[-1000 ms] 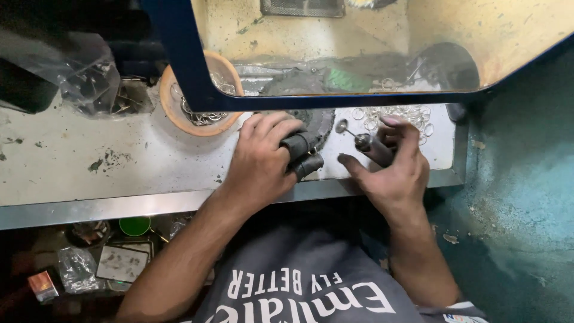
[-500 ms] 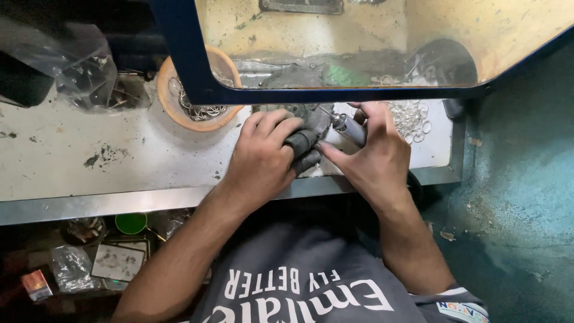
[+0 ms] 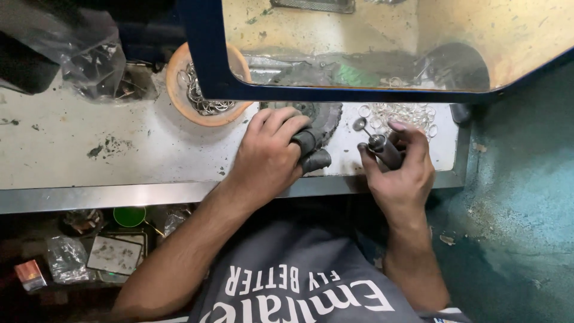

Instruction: Polishing small metal jewelry components using a handheld rotary tool at a workbench.

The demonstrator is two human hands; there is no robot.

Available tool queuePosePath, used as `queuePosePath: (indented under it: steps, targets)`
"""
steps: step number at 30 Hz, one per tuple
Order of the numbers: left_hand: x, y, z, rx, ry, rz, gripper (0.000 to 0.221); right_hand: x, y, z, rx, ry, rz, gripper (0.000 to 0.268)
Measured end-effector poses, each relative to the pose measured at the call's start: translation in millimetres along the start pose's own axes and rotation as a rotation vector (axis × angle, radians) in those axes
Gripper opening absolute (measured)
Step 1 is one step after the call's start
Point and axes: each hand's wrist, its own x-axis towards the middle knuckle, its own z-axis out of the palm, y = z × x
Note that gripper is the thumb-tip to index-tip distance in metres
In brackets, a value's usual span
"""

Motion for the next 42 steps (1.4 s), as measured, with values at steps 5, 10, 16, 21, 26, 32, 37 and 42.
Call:
queuePosePath:
  steps: [5,10,16,21,26,32,37,42]
  targets:
    - [0.6,1.7,-1.7,-0.005,0.010,-0.010,0.011,-21.8,32.7,2.0,-0.041,0.088,-0.038,0.060]
    - [-0.3,0.7,1.1,0.010,0.018,0.028,0.012,-27.0,41.6,4.0,-0.030,0.145,-0.093,0.053]
    - [-6.2,-4.7,-2.1,-0.026,0.197,0.059,0.020,-24.2,32.0,2.2,-0.037,0.148,-0.099,0.052]
    - [-13.4,-29.6,-56.2,0.162,0.257,0.046,0.031,-26.9,35.9,1.8,-0.036,0.146,-0.116,0.053]
    - [-15.5,-62.4,-79.6,0.363,0.334,0.010,0.030,-24.6,33.4,4.4,-0.052,0.164,-0.094,0.050]
    - [-27.8,-57.6,-75.0,0.265,0.395,-0.027,0.048,-22.3,32.7,-5.1,-0.071,0.163,-0.007,0.048]
    - [-49.3,-22.4,-49.3,-0.045,0.249,-0.047,0.024,6.6,9.9,-22.4,0.031,0.102,0.054,0.038]
    - [-27.2,-13.0,-23.5,-0.141,0.157,0.101,0.007,38.2,-9.2,-12.3,-0.143,-0.031,-0.025,0.034]
